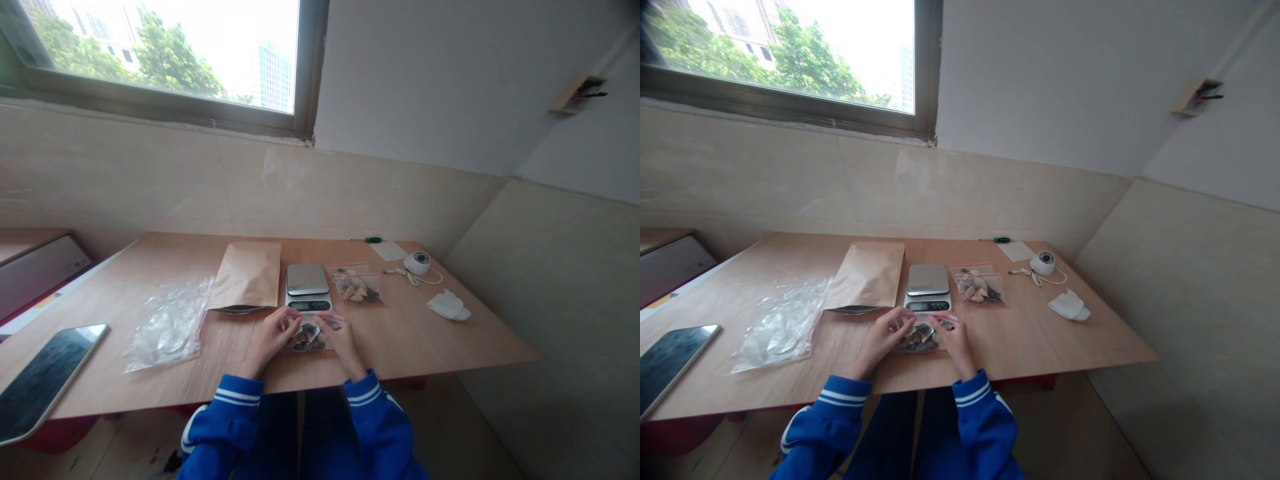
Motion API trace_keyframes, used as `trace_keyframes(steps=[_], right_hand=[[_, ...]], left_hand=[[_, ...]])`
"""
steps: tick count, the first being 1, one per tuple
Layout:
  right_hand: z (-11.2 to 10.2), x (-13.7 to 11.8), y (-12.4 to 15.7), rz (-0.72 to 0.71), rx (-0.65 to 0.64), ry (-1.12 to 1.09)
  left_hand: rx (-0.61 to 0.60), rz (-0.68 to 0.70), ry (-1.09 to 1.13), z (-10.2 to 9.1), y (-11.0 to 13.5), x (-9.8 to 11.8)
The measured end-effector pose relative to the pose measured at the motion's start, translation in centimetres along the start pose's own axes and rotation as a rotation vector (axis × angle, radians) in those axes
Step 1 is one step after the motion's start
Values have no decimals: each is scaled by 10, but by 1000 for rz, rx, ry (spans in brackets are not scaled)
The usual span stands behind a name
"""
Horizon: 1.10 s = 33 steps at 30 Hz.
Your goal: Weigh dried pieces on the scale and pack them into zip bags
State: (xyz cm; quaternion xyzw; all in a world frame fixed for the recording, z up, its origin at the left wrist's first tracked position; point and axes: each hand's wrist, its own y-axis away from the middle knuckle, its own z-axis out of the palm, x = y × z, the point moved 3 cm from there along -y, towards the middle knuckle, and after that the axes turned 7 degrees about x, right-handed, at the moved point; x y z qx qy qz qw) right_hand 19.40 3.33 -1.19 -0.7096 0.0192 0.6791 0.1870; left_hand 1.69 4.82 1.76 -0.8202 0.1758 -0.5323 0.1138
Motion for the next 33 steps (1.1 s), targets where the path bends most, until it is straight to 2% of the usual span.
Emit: trace_keyframes(steps=[2, 6, 11, 13, 17, 18, 20, 22, 25, 27, 33], right_hand=[[-1, -1, 0, -24, 10, -11], [0, 0, 1, 31, -14, -18], [2, 2, 1, 12, -6, 37], [1, -1, 2, -73, 39, 99], [-3, -25, 8, -403, 227, 414], [-1, -32, 10, -469, 215, 504], [6, -45, 13, -548, 90, 650], [16, -55, 13, -565, -54, 743], [27, -64, 10, -542, -176, 799], [30, -66, 7, -539, -197, 817], [26, -64, 5, -523, -112, 852]], left_hand=[[-15, 0, 28, 0, 0, 1], [-42, -17, 64, 0, -1, 1], [1, -19, 26, 0, -3, 0], [27, -4, 4, 0, -4, 0], [95, 19, -14, -1, -4, 1], [101, 24, -7, -2, -3, 1], [91, 38, 22, -2, -2, 2], [76, 57, 57, -4, -1, 4], [73, 63, 80, -6, 1, 7], [76, 43, 98, -7, 1, 7], [89, 20, 151, -5, 2, 1]])
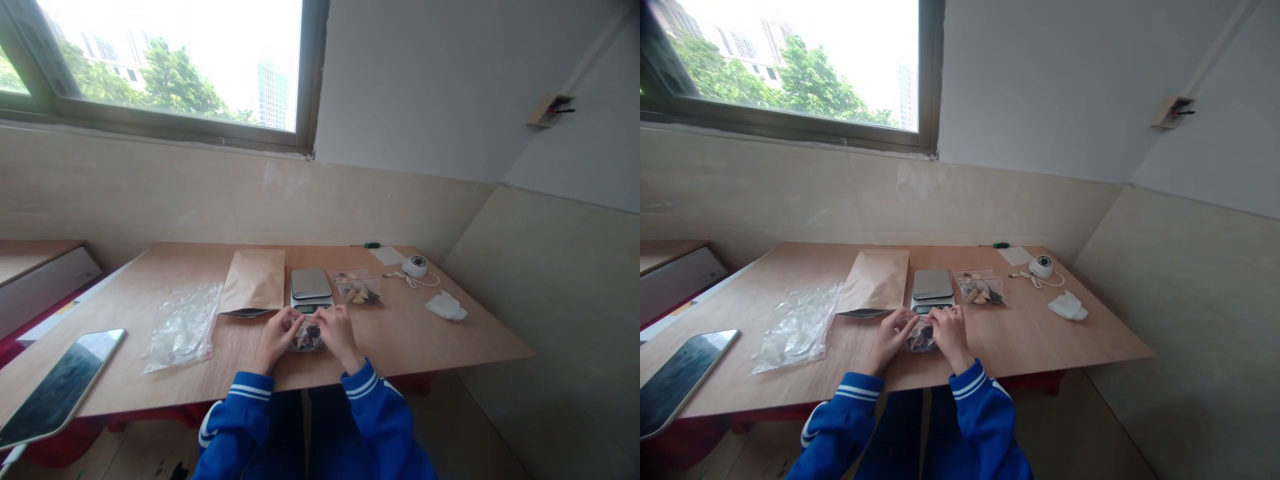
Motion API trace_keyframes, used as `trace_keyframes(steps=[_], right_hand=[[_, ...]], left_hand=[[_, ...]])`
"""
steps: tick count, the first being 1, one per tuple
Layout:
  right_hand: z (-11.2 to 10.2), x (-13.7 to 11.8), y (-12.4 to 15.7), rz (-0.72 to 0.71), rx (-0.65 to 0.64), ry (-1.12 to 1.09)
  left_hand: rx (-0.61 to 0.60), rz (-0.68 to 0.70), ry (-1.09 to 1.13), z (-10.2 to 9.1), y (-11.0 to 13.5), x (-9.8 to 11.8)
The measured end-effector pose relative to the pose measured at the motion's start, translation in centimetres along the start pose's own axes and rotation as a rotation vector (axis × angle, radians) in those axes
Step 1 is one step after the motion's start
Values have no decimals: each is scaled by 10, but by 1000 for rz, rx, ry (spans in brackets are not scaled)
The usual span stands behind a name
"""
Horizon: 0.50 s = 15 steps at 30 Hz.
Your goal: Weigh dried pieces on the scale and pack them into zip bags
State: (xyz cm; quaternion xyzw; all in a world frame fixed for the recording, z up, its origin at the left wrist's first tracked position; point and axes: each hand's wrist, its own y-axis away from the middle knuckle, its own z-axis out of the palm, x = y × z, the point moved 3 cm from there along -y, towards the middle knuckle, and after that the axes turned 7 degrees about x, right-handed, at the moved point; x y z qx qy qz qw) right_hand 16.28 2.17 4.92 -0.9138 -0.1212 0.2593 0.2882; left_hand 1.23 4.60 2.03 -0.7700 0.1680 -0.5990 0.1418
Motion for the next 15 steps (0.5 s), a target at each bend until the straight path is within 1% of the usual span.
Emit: trace_keyframes(steps=[4, 7, 9, 11, 15], right_hand=[[-7, 5, 3, 2, -22, -18], [-23, 14, 0, -33, -92, -23], [-40, 25, -5, -63, -171, -30], [-59, 39, -11, -85, -235, -8], [-99, 71, -25, -53, -214, 170]], left_hand=[[66, 1, -55, -1, 0, -3], [82, 10, -96, -2, 0, -3], [58, -4, -108, -3, 0, -3], [64, -34, -99, -4, -1, -3], [117, -74, -90, -7, -1, -4]])
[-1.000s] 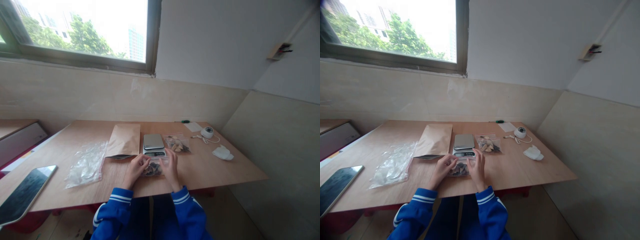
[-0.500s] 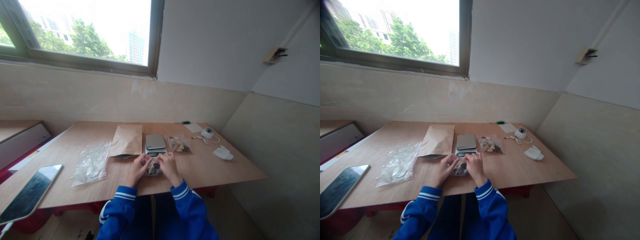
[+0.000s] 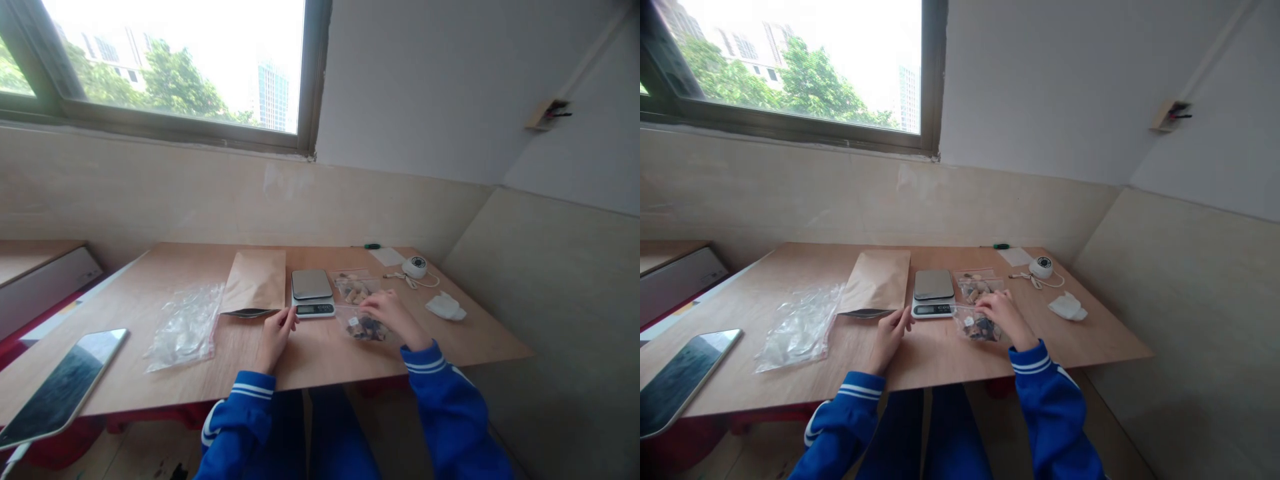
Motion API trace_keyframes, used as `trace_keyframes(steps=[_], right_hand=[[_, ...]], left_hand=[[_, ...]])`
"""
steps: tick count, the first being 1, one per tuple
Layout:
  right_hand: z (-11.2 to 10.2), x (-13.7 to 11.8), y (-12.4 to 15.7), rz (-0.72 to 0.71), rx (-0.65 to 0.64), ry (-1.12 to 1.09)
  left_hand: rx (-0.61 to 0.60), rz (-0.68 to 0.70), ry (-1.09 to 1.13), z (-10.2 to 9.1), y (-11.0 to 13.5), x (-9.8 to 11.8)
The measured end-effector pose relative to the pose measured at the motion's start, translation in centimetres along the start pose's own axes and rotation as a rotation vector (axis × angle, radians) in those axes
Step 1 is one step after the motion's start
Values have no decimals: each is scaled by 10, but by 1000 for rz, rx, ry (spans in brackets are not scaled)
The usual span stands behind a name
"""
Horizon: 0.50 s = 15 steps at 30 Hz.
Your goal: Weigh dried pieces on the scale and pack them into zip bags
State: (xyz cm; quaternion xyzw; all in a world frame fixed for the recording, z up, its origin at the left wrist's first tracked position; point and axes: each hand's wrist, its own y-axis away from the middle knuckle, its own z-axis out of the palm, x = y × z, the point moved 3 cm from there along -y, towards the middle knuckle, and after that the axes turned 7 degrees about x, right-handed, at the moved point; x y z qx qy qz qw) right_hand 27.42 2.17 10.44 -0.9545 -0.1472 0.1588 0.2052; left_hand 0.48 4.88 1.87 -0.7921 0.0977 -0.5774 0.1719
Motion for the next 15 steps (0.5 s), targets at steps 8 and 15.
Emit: trace_keyframes(steps=[8, 15], right_hand=[[2, 50, -16, 59, -30, 123], [42, 42, -18, 111, 296, 396]], left_hand=[[-13, 2, -28, 2, -2, -2], [9, -20, -14, 2, -3, -3]])
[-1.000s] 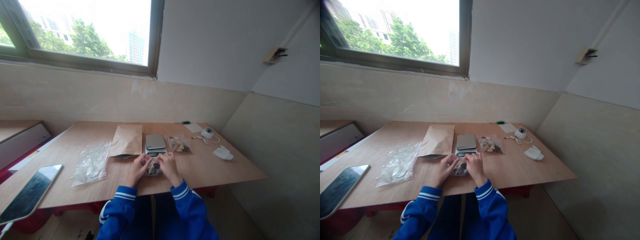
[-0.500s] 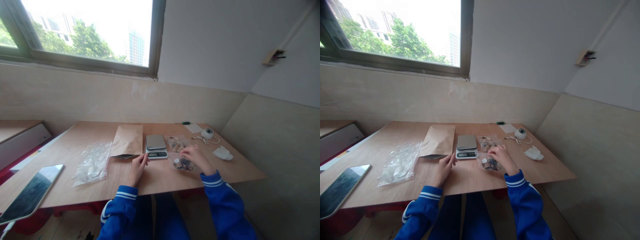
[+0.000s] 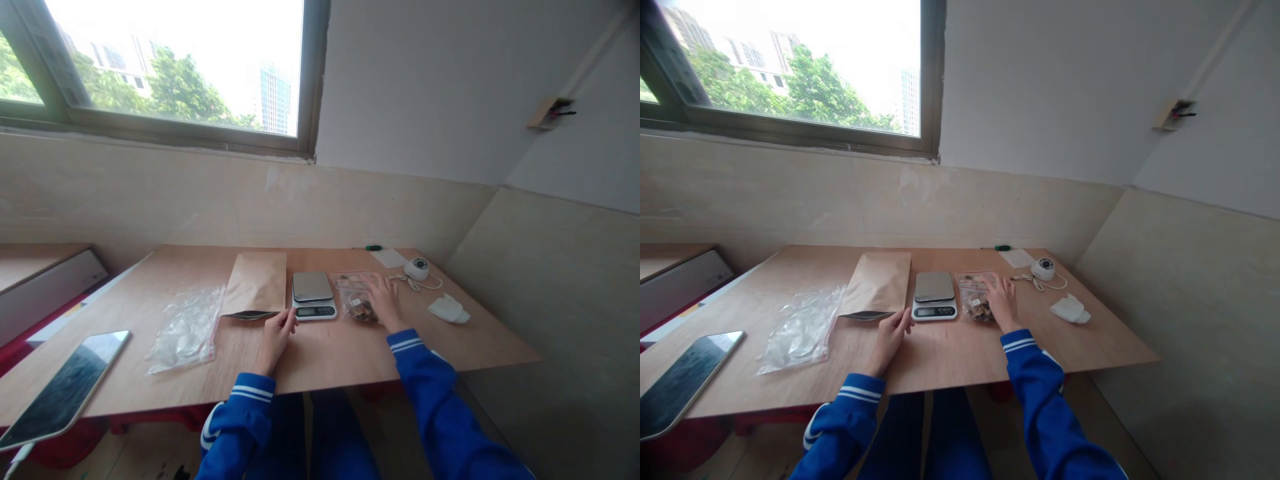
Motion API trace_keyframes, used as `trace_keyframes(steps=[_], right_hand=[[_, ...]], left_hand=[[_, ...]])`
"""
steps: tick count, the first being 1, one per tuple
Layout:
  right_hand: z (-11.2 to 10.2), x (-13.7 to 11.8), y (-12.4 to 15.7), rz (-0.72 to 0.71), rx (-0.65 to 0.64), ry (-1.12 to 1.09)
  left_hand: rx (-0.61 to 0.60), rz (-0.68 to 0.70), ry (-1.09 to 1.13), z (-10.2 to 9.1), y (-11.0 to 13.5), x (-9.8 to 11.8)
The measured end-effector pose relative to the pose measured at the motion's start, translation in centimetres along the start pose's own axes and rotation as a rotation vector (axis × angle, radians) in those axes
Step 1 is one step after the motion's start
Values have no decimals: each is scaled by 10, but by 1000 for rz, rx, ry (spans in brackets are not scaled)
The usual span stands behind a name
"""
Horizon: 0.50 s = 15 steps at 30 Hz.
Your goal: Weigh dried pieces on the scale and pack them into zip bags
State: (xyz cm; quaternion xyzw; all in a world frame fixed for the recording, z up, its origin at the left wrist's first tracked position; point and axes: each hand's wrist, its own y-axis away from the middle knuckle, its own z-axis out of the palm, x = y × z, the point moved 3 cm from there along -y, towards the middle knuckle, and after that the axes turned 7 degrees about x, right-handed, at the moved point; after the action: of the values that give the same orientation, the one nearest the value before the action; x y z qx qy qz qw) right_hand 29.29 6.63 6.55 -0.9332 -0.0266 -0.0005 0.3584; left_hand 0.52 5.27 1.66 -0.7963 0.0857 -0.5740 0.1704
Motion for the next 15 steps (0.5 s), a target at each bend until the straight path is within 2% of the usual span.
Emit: trace_keyframes(steps=[3, 7, 12, 15], right_hand=[[12, -20, 30, 80, 25, -43], [36, -29, 59, 31, -23, -156], [63, -15, 55, -7, -62, -221], [70, -10, 52, 45, -5, -259]], left_hand=[[-3, -3, 2, 1, -1, -1], [-23, 0, -6, 2, -2, -2], [17, 1, -42, 2, -3, -4], [133, 1, -60, -2, -3, -6]])
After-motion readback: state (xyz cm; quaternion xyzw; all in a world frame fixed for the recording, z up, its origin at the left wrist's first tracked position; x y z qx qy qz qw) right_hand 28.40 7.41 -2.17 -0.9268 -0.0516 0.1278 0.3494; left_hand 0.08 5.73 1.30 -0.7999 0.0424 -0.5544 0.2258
